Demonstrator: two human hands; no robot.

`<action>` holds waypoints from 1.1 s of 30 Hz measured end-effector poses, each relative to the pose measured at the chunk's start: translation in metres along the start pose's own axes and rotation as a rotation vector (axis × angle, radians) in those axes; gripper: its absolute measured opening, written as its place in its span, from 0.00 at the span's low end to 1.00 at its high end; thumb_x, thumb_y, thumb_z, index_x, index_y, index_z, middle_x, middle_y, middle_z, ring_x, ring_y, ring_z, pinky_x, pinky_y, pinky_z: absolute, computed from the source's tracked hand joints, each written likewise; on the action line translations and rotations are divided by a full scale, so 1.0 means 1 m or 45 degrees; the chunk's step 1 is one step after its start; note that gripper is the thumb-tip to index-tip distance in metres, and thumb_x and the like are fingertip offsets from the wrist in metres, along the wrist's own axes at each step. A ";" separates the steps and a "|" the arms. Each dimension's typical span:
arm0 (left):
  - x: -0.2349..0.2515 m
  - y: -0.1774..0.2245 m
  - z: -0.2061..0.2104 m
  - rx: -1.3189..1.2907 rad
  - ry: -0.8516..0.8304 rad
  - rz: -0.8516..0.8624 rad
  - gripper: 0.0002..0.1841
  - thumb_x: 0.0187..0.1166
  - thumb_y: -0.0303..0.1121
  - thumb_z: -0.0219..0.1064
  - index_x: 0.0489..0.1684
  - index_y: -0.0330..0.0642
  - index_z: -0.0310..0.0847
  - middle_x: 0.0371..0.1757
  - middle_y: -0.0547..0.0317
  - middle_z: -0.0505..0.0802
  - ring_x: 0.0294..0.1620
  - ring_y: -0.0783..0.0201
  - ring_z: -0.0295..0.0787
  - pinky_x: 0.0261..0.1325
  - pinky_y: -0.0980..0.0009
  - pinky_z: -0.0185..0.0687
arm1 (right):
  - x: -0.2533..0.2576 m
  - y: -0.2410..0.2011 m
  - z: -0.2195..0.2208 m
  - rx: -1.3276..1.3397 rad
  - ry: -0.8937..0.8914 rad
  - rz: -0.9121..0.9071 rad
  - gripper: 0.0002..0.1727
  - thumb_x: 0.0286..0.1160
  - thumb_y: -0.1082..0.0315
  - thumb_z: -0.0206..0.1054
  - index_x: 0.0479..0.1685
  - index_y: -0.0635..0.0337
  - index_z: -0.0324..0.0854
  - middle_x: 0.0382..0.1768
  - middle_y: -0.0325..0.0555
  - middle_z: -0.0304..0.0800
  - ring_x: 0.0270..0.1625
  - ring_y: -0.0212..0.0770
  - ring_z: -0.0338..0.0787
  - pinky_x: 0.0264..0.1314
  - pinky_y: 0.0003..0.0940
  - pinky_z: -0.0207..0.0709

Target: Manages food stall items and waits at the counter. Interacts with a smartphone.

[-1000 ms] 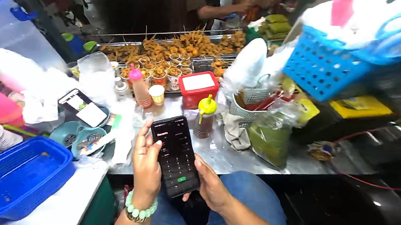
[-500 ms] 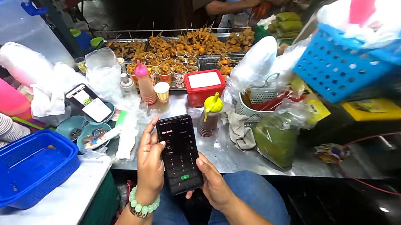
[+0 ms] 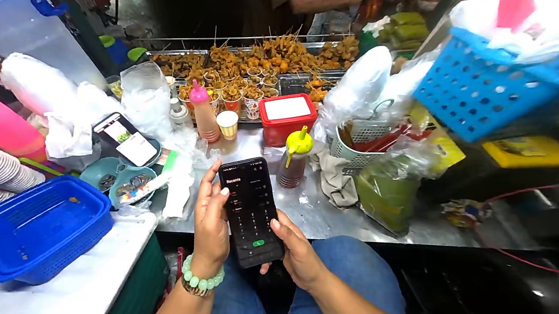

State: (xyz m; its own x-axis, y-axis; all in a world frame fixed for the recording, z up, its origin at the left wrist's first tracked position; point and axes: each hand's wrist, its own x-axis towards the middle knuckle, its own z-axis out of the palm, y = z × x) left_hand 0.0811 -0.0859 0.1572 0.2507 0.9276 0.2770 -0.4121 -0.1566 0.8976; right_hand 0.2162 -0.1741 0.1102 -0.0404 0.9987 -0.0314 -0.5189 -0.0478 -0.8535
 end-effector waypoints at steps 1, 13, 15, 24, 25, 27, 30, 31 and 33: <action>0.000 0.000 0.000 -0.025 0.001 -0.019 0.29 0.83 0.30 0.40 0.87 0.34 0.47 0.56 0.55 0.91 0.55 0.66 0.93 0.62 0.64 0.90 | 0.000 0.000 0.000 -0.001 0.000 0.002 0.23 0.88 0.52 0.52 0.73 0.55 0.67 0.54 0.45 0.93 0.44 0.38 0.96 0.27 0.29 0.88; -0.020 -0.014 0.008 -0.259 0.239 -0.538 0.19 0.95 0.32 0.33 0.60 0.35 0.72 0.43 0.50 0.94 0.46 0.61 0.95 0.54 0.64 0.92 | 0.004 -0.009 -0.002 0.065 0.174 0.204 0.24 0.86 0.63 0.48 0.79 0.56 0.62 0.50 0.51 0.93 0.41 0.43 0.97 0.26 0.34 0.89; -0.021 -0.014 0.009 -0.282 0.283 -0.537 0.18 0.95 0.30 0.36 0.57 0.36 0.74 0.40 0.51 0.94 0.44 0.61 0.95 0.52 0.64 0.92 | 0.005 -0.010 -0.001 0.076 0.185 0.242 0.27 0.76 0.74 0.54 0.77 0.58 0.62 0.49 0.51 0.92 0.39 0.43 0.96 0.25 0.34 0.89; -0.023 -0.016 0.012 -0.133 0.292 -0.423 0.19 0.93 0.29 0.38 0.60 0.35 0.78 0.47 0.55 0.92 0.51 0.66 0.90 0.60 0.67 0.86 | 0.006 -0.009 0.002 -0.074 0.213 0.184 0.37 0.60 0.86 0.66 0.75 0.61 0.62 0.50 0.48 0.89 0.38 0.39 0.94 0.23 0.30 0.87; -0.023 -0.017 0.013 -0.111 0.294 -0.406 0.19 0.93 0.28 0.39 0.60 0.35 0.78 0.48 0.55 0.92 0.53 0.66 0.90 0.62 0.67 0.85 | 0.006 -0.008 0.002 -0.092 0.217 0.175 0.37 0.59 0.86 0.67 0.75 0.61 0.62 0.50 0.48 0.89 0.38 0.39 0.94 0.23 0.30 0.87; -0.024 -0.018 0.013 -0.106 0.304 -0.389 0.19 0.92 0.28 0.39 0.59 0.35 0.79 0.48 0.55 0.91 0.53 0.67 0.89 0.63 0.67 0.84 | 0.006 -0.008 0.003 -0.114 0.224 0.165 0.37 0.59 0.87 0.68 0.74 0.62 0.63 0.50 0.48 0.89 0.38 0.38 0.94 0.23 0.29 0.87; -0.024 -0.017 0.015 -0.126 0.332 -0.377 0.18 0.92 0.28 0.39 0.55 0.36 0.79 0.44 0.57 0.92 0.50 0.68 0.90 0.60 0.69 0.86 | 0.007 -0.007 0.004 -0.129 0.229 0.153 0.38 0.58 0.87 0.69 0.75 0.62 0.63 0.50 0.49 0.89 0.37 0.38 0.94 0.22 0.28 0.86; -0.024 -0.017 0.014 -0.130 0.330 -0.375 0.19 0.92 0.28 0.39 0.55 0.37 0.79 0.44 0.57 0.92 0.49 0.68 0.91 0.59 0.70 0.86 | 0.007 -0.006 0.004 -0.130 0.230 0.149 0.38 0.59 0.87 0.69 0.74 0.62 0.63 0.50 0.49 0.90 0.37 0.38 0.94 0.22 0.27 0.86; -0.024 -0.018 0.014 -0.143 0.331 -0.374 0.18 0.92 0.28 0.39 0.54 0.37 0.79 0.43 0.57 0.92 0.49 0.68 0.91 0.59 0.69 0.86 | 0.007 -0.006 0.004 -0.150 0.231 0.136 0.38 0.59 0.86 0.72 0.75 0.62 0.63 0.50 0.48 0.90 0.37 0.37 0.94 0.22 0.27 0.86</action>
State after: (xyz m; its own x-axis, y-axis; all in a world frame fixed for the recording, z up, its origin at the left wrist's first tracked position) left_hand 0.0950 -0.1101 0.1393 0.1483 0.9844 -0.0945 -0.4526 0.1525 0.8786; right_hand 0.2150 -0.1674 0.1172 0.0699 0.9755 -0.2087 -0.4160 -0.1616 -0.8949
